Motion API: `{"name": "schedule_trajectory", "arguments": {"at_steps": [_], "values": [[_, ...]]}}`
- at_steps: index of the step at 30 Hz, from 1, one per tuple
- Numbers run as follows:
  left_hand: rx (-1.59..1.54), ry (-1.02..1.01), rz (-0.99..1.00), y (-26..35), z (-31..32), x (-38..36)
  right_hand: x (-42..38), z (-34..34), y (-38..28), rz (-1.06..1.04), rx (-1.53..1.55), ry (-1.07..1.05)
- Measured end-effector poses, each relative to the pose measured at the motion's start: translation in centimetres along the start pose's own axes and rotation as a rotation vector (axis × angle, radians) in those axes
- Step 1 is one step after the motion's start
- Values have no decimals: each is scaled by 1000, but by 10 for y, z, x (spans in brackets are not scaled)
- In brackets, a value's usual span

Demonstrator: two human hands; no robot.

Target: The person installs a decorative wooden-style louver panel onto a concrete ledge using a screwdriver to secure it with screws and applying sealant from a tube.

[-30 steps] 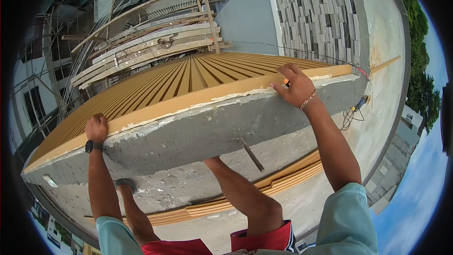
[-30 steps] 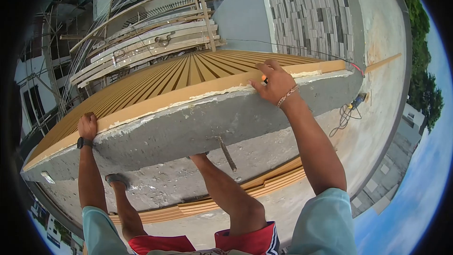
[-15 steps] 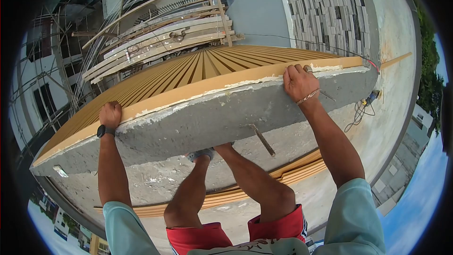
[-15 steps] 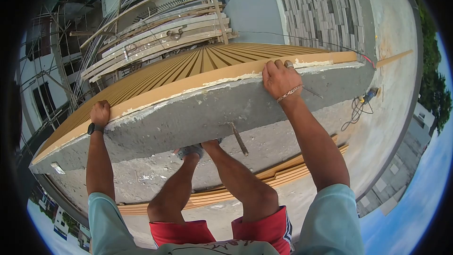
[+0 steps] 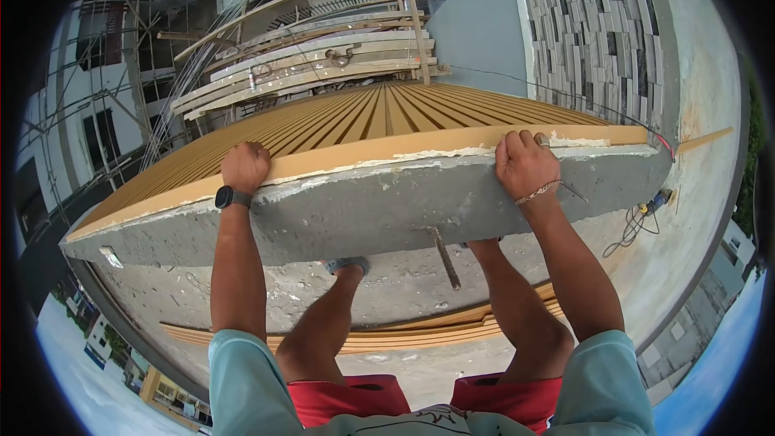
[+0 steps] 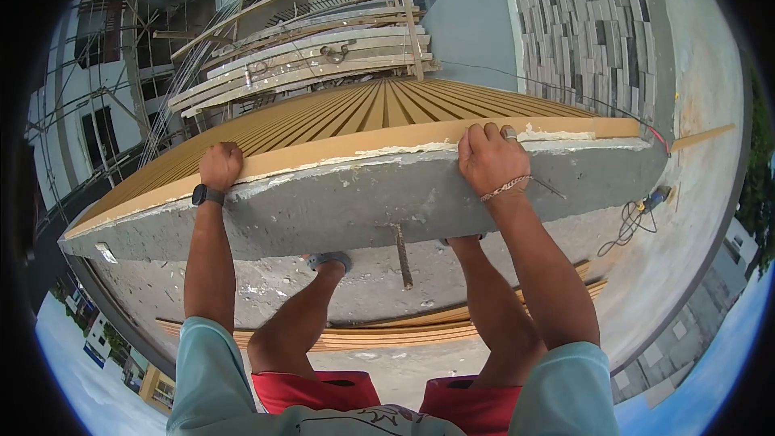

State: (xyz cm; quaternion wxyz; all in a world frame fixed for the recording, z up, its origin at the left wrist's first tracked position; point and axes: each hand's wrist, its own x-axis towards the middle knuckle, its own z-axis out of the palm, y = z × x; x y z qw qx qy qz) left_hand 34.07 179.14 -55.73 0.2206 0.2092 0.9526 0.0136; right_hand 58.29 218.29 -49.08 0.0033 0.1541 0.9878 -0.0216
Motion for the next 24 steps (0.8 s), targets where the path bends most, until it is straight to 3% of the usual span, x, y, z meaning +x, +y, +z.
{"name": "schedule_trajectory", "arguments": {"at_steps": [5, 10, 18, 23, 24], "values": [[-60, 149, 90, -1, 1, 0, 3, -4, 14, -54, 102, -57], [-51, 112, 59, 0, -5, 2, -1, -11, 35, -232, 289, -74], [-97, 29, 42, 15, -18, 3, 9, -15, 52, -300, 441, -184], [-94, 3, 72, 18, -22, 1, 45, -37, 85, -273, 920, -584], [-100, 2, 95, 12, -20, 2, 58, -51, 96, -220, 998, -518]]}}
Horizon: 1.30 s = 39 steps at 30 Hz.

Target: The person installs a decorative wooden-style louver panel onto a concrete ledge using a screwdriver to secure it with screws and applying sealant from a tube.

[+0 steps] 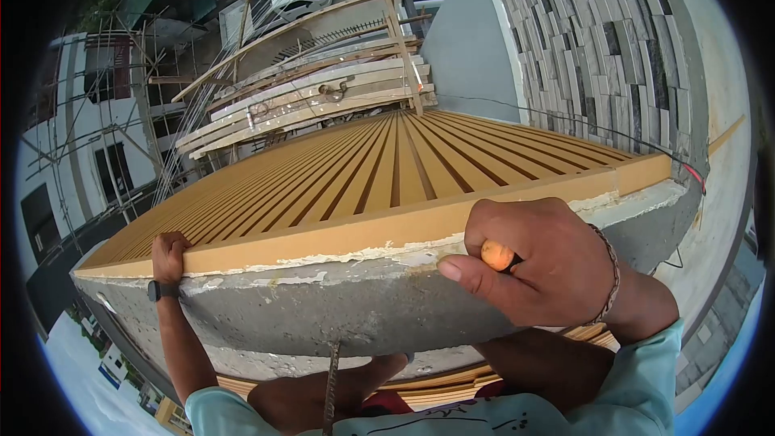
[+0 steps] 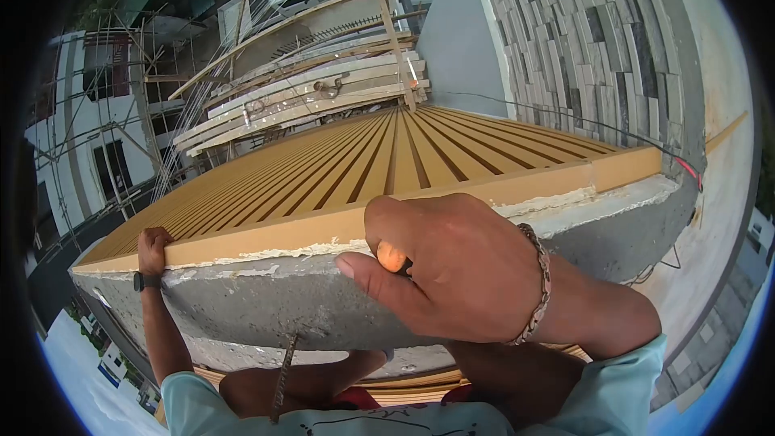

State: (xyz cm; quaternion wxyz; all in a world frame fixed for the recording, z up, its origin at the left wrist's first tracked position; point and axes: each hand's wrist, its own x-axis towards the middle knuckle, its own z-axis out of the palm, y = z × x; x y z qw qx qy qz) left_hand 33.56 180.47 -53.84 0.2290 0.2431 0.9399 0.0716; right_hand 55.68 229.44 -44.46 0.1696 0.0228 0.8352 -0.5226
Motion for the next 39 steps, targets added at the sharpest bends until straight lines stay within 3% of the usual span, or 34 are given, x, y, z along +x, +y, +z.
{"name": "schedule_trajectory", "arguments": {"at_steps": [1, 3, 5, 9, 10, 11, 20, 27, 33, 39], "values": [[-18, -28, -27, 14, -5, 2, 1, -20, -8, 1, 69, 83], [38, 62, -9, -14, 6, -6, 7, -52, -18, -57, 218, 331], [9, 75, -32, -36, 11, -13, 21, -86, -12, -184, 465, 433], [-5, 57, -6, -62, 14, -18, 56, -127, 70, -91, 777, 646], [-14, 63, -14, -62, 14, -18, 77, -120, 78, -66, 781, 483], [-24, 66, -26, -63, 14, -20, 67, -115, 75, 43, 564, 595], [-204, 61, -96, -106, 19, -29, 39, -136, 135, 298, 278, 540], [-295, 96, -171, -109, 23, -36, 33, -129, 157, 334, 375, 563], [-197, 73, -183, -110, 21, -39, 46, -116, 157, 399, 230, 539], [-169, 58, -183, -106, 26, -34, 45, -117, 161, 426, 284, 489]]}}
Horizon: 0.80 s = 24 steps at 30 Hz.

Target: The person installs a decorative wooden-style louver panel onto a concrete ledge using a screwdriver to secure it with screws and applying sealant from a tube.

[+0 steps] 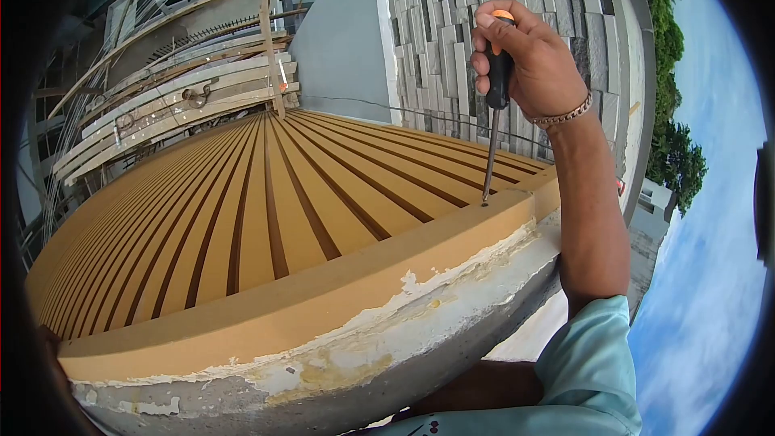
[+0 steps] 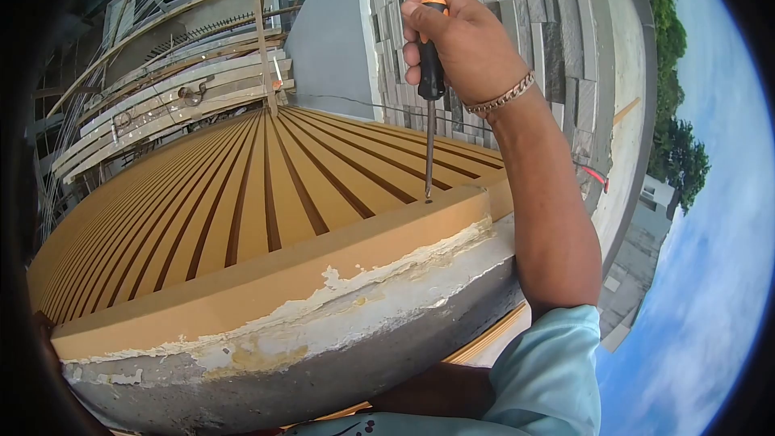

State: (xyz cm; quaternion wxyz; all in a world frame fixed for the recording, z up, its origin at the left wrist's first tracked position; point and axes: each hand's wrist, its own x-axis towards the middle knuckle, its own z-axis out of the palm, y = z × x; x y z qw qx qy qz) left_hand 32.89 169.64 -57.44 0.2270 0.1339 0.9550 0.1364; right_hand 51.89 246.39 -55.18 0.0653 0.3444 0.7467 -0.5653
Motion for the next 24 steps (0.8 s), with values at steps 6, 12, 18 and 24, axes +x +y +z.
{"name": "schedule_trajectory", "arguments": {"at_steps": [6, 12, 18, 24], "values": [[16, 0, 5, -5, -6, -2, -1, 4, 0, -14, 3, 4], [35, -2, 9, -7, -10, -3, -3, 2, 1, 8, 3, 9], [53, -9, 12, -7, -12, -1, -3, -7, -11, -118, -626, 83], [75, -21, 4, -6, -13, 0, -6, -10, -17, -143, -717, 111]]}}
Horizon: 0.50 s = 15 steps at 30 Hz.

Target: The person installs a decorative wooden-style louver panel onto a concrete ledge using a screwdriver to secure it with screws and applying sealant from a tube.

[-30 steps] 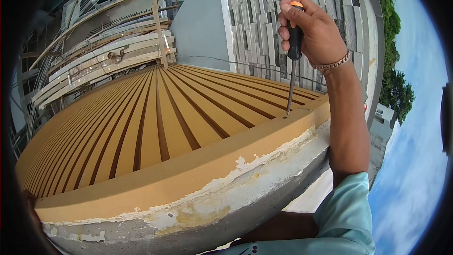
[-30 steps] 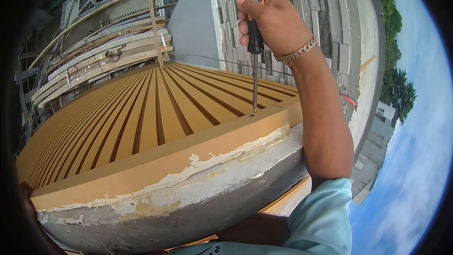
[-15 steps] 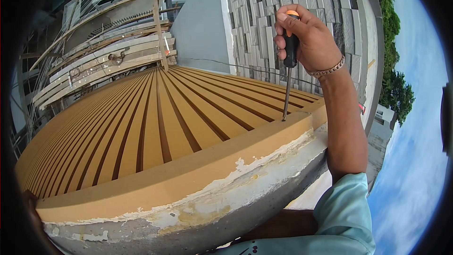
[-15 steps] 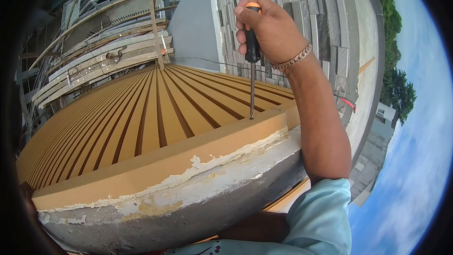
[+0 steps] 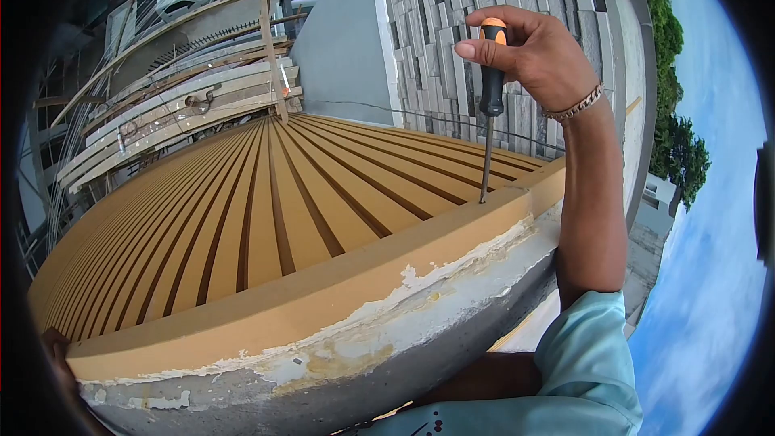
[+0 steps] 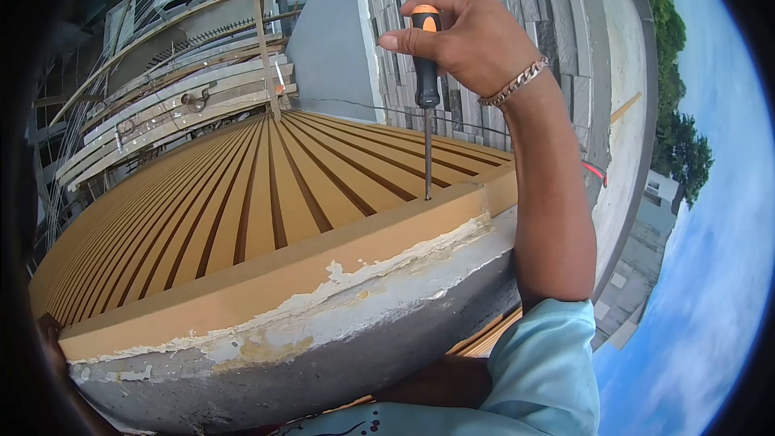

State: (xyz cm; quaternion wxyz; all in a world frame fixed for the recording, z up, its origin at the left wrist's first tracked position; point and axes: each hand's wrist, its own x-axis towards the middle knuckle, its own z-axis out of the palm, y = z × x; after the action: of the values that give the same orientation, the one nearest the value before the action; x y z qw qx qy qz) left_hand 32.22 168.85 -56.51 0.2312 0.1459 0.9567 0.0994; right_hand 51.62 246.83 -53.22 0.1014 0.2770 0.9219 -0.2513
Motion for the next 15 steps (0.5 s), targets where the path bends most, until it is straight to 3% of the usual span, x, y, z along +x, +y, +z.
{"name": "schedule_trajectory", "arguments": {"at_steps": [7, 10, 11, 13, 15], "values": [[-70, 34, 49, -7, 8, -2, 0, -8, -2, 85, 36, -54], [-65, 37, 97, -13, 8, -1, 2, -7, 6, 9, 551, -231], [-65, 34, 116, -15, 10, 0, 3, -7, 9, 2, 560, -232], [-50, 41, 120, -7, 11, 0, 8, -10, 20, 158, 902, -291], [-32, 28, 129, 11, 8, 0, 11, -11, 19, 209, 981, -283]]}}
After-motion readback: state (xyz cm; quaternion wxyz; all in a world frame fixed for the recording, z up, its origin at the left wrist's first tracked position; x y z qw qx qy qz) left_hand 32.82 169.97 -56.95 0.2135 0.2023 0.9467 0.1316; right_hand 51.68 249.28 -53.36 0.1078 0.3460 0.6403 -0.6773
